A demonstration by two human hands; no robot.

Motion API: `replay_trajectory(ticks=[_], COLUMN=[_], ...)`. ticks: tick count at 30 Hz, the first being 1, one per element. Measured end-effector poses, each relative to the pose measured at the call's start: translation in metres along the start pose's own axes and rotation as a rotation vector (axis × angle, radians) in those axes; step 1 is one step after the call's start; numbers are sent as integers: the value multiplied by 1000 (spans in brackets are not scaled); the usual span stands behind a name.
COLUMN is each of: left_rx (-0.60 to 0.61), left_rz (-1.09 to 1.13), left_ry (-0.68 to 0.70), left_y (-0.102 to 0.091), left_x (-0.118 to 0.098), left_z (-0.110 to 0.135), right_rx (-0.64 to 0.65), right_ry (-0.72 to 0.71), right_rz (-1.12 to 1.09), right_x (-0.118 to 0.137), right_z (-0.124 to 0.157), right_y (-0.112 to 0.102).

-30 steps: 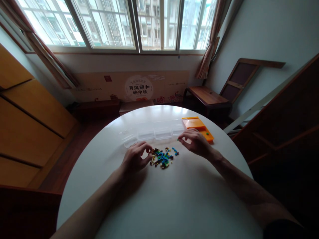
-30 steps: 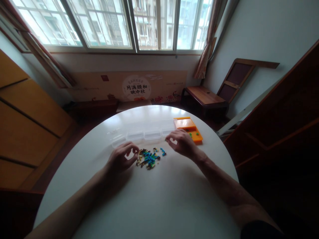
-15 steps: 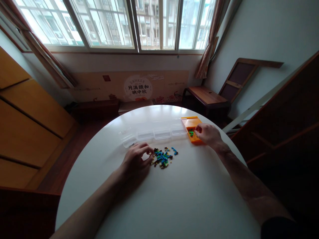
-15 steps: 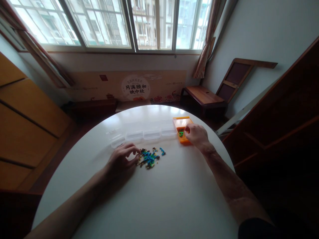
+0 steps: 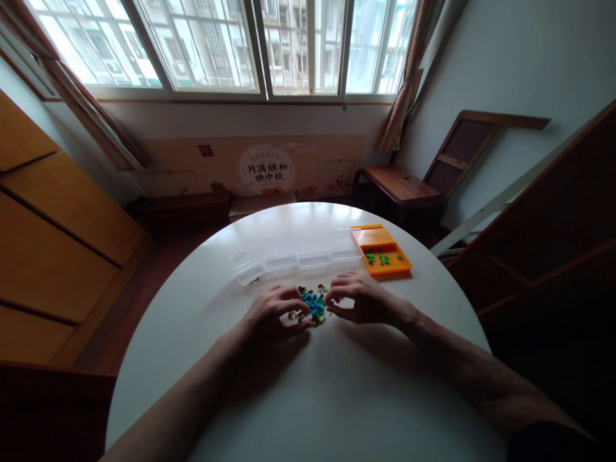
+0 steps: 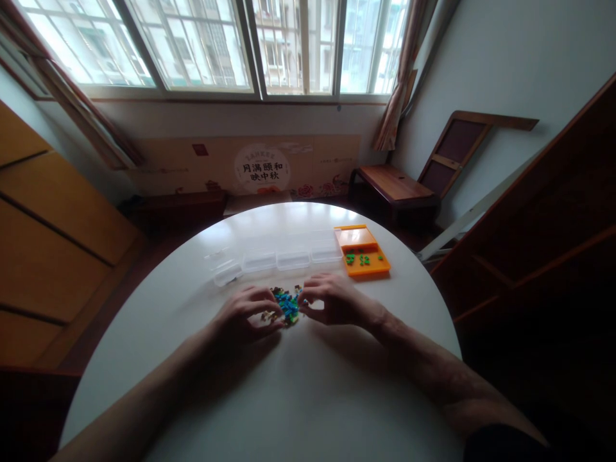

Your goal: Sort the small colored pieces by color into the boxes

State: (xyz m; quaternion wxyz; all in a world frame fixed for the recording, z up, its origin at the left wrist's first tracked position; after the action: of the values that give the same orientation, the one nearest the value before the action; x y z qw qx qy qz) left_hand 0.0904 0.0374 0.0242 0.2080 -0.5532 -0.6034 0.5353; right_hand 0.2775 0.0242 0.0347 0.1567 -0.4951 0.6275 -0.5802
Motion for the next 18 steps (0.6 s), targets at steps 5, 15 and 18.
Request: replay_trajectory(ticks=[5,15,18], left_rx=[-19,-29,-33], left_rz=[-12,-58,-56], left_ry=[33,44,51], left_y=[-1,-2,-1], left_x=[-1,0,1], left_z=[0,-1,-1], right_rx=[29,51,46], right_ry=[-67,-72,-72], right_rz=[12,-12,-22], right_x=[5,-6,-8], right_z=[-6,-6,-7], right_y=[24,35,36])
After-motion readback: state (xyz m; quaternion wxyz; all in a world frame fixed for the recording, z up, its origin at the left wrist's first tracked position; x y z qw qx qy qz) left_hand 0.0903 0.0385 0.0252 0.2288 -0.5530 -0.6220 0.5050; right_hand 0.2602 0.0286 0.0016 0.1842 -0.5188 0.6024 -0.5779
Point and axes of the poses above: each hand's wrist, its own z-axis away from the middle knuckle, its own y-axis out of the palm, x = y × z, the point moved 8 cm from there along -z, towards the middle knuckle, and after that the axes turned 12 degrees about x, right-handed, at the moved point
